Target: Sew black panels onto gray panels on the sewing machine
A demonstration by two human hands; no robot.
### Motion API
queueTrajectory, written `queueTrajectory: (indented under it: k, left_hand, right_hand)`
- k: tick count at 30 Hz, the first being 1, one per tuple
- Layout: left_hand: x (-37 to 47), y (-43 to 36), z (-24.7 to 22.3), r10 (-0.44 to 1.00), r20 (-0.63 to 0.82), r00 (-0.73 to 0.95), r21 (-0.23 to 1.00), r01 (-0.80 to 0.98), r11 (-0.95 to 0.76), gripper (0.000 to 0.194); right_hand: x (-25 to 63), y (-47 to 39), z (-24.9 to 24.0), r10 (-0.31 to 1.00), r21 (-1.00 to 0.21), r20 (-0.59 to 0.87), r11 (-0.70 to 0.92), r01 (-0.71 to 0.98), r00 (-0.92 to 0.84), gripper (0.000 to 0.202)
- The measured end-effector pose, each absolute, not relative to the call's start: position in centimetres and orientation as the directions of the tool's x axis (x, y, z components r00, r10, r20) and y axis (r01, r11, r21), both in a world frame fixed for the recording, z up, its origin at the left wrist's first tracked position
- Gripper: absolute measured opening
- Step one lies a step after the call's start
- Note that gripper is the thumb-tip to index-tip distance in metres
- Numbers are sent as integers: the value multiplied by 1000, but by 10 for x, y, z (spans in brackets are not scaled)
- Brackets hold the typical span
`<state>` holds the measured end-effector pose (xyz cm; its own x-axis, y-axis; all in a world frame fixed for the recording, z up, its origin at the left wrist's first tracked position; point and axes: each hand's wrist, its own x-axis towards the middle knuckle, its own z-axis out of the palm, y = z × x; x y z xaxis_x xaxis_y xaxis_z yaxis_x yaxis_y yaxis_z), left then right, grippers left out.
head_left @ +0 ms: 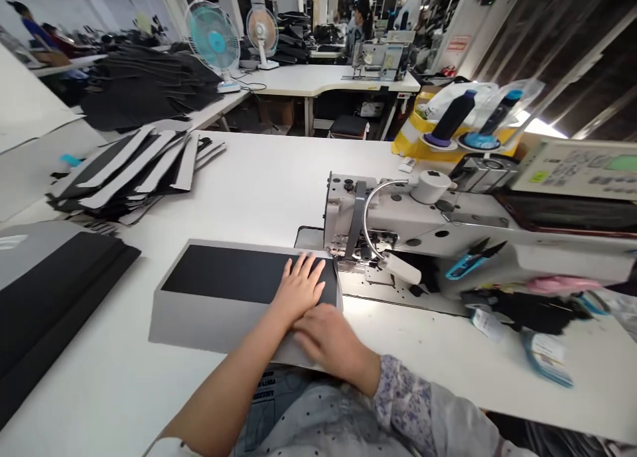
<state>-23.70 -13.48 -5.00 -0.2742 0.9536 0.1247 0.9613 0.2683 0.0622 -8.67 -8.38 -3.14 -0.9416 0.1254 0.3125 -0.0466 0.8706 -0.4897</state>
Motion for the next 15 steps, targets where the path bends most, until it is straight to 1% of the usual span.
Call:
queueTrajectory:
  k: [1, 2, 3, 4, 5, 7, 11, 13, 15]
  left_hand:
    - [-232, -130, -50, 956, 129, -263, 71, 964, 256, 49]
    - [-230, -128, -49, 957, 134, -259, 76, 965, 250, 48]
    - [-229, -127, -49, 957, 138, -256, 78, 966, 247, 48]
    - [-230, -128, -47, 957, 140, -255, 79, 966, 246, 48]
    - [-231, -129, -46, 956, 141, -256, 79, 966, 247, 48]
    - [-234, -131, -44, 957, 139, -254, 80, 966, 245, 48]
    - [-240, -126, -39, 962, 170, -214, 93, 975, 201, 46]
    - [-242, -118, -37, 972, 178, -151, 107, 985, 134, 44]
    - [-242, -109, -34, 984, 158, -83, 116, 991, 65, 47]
  right_hand:
    - [-87, -67, -34, 250, -500, 326, 864, 58, -912, 21]
    - [-87, -50, -37, 377, -481, 337, 857, 186, -863, 24]
    - [-88, -33, -42, 461, -439, 335, 848, 297, -822, 25]
    - [-90, -19, -46, 496, -384, 335, 848, 365, -801, 25]
    - [-91, -7, -51, 507, -338, 330, 851, 402, -796, 26]
    - [-94, 6, -59, 486, -293, 335, 868, 401, -807, 27]
    - [-93, 4, -65, 405, -338, 408, 900, 276, -818, 28]
    - [-91, 2, -65, 383, -364, 427, 902, 233, -819, 27]
    - [-89, 2, -63, 382, -392, 435, 896, 210, -816, 26]
